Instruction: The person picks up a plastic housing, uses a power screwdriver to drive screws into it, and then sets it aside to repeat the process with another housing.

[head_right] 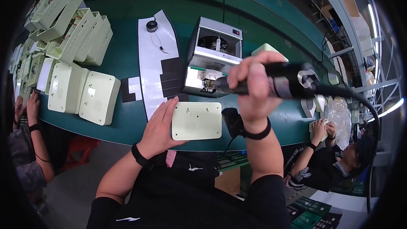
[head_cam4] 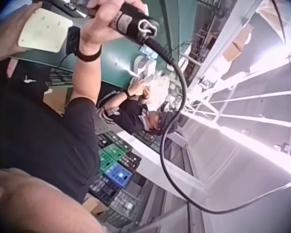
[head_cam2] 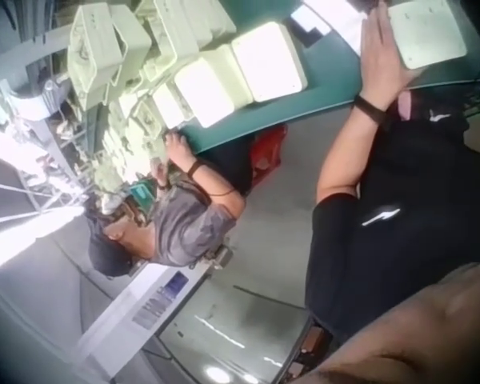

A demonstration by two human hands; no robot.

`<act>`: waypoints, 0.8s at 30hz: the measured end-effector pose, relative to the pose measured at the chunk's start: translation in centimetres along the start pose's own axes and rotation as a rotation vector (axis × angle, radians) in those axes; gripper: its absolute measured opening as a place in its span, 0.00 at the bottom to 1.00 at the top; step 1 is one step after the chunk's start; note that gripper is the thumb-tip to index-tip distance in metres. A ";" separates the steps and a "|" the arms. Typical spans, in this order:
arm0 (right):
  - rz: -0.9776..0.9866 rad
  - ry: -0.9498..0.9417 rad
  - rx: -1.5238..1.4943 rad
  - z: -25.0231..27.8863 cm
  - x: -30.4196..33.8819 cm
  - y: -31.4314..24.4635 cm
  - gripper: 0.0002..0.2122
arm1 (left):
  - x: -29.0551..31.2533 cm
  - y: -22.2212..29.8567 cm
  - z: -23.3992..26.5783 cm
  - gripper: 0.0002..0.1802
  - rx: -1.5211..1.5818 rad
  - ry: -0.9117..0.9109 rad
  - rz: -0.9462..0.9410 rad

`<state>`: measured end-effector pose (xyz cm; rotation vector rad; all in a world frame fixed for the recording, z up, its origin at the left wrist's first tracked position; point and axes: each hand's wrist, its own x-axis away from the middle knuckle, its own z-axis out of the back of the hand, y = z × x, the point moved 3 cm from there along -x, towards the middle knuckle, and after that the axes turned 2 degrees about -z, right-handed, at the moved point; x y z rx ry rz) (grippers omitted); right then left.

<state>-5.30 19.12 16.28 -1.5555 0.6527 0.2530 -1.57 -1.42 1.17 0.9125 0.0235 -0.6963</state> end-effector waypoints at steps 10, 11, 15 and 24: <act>-0.222 -0.031 -0.131 2.5 4.2 -3.2 0.14 | 0.2 0.4 -0.1 0.63 -0.019 -0.032 0.023; -0.212 -0.043 -0.126 2.7 5.0 -4.0 0.16 | 0.2 0.4 -0.1 0.63 -0.011 -0.043 0.023; -0.280 -0.009 -0.119 3.2 7.2 -6.5 0.22 | -0.1 0.1 -0.2 0.62 0.011 -0.043 0.052; -0.312 0.021 -0.007 3.3 9.0 -5.3 0.23 | -0.1 0.1 -0.6 0.62 -0.038 -0.019 0.038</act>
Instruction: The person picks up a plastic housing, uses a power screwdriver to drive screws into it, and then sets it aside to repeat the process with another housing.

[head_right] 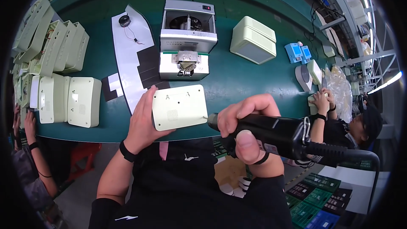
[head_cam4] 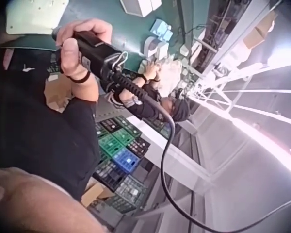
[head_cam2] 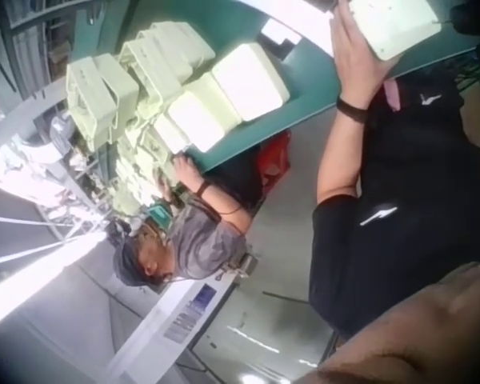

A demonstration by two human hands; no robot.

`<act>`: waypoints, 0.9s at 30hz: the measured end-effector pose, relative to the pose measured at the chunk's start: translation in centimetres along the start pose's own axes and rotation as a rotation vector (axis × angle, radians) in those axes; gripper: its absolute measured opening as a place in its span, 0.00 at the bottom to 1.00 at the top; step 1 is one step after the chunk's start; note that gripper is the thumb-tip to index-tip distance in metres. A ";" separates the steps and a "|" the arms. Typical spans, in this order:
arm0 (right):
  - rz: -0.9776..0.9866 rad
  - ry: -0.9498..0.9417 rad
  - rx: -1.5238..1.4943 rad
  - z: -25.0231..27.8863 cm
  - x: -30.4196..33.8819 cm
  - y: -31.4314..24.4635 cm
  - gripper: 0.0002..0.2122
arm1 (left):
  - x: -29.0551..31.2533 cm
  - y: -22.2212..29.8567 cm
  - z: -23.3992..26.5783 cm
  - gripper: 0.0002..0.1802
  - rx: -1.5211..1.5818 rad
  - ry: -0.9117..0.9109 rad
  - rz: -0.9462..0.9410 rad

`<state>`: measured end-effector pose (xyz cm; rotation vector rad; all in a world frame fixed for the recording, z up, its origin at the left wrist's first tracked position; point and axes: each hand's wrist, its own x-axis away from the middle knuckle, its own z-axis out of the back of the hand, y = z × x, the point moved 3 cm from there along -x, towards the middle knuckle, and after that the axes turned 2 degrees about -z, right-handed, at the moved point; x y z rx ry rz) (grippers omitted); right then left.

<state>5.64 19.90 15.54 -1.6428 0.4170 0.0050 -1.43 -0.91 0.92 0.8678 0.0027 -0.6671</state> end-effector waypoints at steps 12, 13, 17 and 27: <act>-0.074 -0.085 -0.013 1.1 1.0 3.6 0.23 | -0.2 0.1 -0.1 0.63 -0.023 -0.014 0.005; -0.078 -0.093 -0.008 1.1 0.9 3.6 0.23 | -0.2 0.0 -0.1 0.63 -0.025 -0.014 0.007; -0.079 -0.094 -0.012 0.9 0.7 3.9 0.22 | -0.2 -0.2 -0.1 0.63 -0.034 -0.015 0.000; 0.286 0.091 -0.318 4.4 -1.6 -3.6 0.19 | -1.8 3.4 3.6 0.53 0.188 -0.284 0.260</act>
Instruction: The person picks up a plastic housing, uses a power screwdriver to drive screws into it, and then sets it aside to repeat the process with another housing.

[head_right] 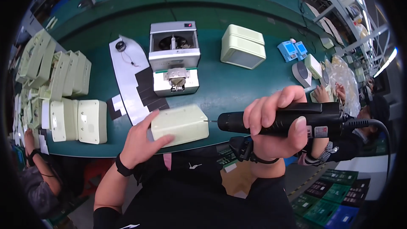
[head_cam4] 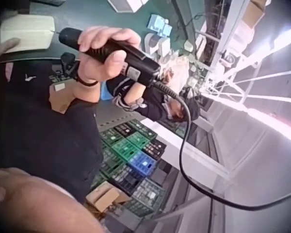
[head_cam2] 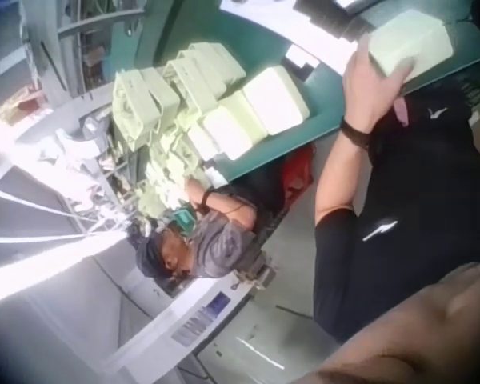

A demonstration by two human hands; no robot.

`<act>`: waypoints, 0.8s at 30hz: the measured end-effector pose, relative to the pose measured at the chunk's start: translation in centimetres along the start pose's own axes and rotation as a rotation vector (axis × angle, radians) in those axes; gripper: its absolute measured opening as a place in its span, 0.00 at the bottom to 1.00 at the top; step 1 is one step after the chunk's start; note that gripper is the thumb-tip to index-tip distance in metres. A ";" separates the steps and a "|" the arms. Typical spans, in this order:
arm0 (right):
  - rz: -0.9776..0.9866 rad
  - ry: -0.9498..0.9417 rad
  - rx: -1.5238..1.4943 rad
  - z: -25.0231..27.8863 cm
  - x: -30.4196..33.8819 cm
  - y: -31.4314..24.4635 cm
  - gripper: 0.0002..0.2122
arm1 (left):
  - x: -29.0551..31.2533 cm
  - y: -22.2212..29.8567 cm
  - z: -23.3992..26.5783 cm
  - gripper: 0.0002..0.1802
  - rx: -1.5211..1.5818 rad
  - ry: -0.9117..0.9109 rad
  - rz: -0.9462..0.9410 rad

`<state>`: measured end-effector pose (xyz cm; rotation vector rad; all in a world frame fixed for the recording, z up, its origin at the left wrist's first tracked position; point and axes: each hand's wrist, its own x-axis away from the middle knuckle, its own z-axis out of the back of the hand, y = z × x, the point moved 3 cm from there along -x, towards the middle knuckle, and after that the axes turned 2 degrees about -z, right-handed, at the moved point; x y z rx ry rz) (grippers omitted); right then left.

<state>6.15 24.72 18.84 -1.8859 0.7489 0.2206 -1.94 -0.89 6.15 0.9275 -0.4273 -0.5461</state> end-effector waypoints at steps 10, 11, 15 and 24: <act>0.115 0.085 0.086 4.9 5.0 -4.1 0.18 | -2.5 5.5 -3.5 0.43 -0.446 -0.029 -0.534; 0.124 0.111 0.100 5.3 5.6 -4.5 0.18 | -3.1 5.7 -4.5 0.44 -0.506 -0.054 -0.542; 0.189 0.133 0.095 4.6 6.5 -5.9 0.19 | -8.4 8.4 -10.0 0.44 -0.526 0.057 -0.702; 0.153 0.047 0.114 4.7 7.7 -5.6 0.21 | -10.6 11.8 -7.7 0.40 -0.401 0.398 -0.802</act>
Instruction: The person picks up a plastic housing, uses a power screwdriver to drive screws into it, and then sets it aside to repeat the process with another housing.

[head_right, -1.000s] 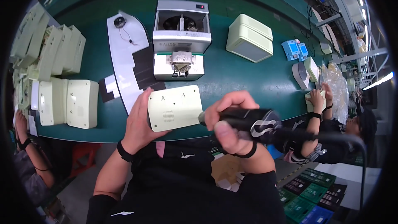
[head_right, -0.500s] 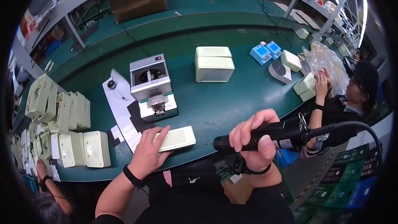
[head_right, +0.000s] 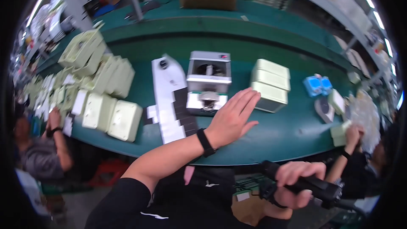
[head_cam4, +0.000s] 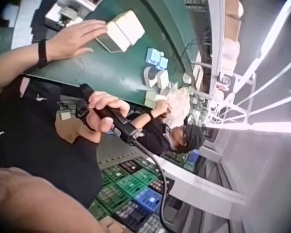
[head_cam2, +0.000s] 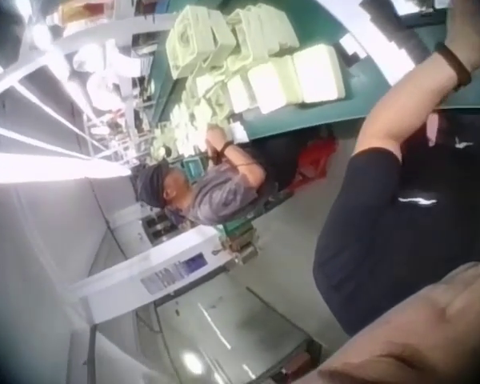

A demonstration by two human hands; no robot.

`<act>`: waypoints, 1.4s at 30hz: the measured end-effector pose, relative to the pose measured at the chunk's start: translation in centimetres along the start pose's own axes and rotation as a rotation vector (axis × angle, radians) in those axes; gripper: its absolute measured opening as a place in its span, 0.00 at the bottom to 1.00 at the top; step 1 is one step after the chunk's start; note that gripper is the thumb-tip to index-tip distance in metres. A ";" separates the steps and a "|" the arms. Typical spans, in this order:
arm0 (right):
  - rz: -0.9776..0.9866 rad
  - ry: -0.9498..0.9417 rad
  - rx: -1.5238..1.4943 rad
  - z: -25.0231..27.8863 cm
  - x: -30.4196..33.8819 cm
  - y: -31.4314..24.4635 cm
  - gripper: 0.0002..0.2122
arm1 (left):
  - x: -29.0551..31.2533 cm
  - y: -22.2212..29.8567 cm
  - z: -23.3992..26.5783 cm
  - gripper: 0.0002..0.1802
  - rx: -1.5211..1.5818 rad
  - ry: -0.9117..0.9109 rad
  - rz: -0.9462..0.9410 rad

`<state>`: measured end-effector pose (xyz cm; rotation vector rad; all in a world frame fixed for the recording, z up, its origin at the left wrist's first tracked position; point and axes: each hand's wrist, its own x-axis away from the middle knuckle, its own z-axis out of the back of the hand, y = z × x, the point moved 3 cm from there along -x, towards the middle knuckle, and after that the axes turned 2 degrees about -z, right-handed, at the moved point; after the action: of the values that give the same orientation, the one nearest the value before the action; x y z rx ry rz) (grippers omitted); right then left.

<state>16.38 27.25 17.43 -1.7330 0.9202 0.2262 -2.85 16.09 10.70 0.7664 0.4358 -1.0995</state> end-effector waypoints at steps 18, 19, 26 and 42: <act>-0.241 -0.120 -0.083 -4.9 -3.2 9.7 0.17 | 26.0 -6.0 19.5 0.46 -0.626 -0.005 0.735; -0.232 -0.141 -0.103 -5.3 -3.8 9.9 0.17 | 26.2 -6.5 19.7 0.46 -0.570 0.062 0.751; -0.129 -0.131 -0.096 -9.8 -8.8 12.4 0.13 | 27.7 -8.8 19.0 0.43 -0.533 0.224 0.806; -0.095 -0.204 0.185 -14.0 -12.0 16.2 0.09 | 29.0 -5.9 20.3 0.48 -0.122 0.261 0.930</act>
<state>-6.70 19.01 17.61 -1.5467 0.6864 0.2422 2.62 -18.53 3.19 0.8697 0.3005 -0.1038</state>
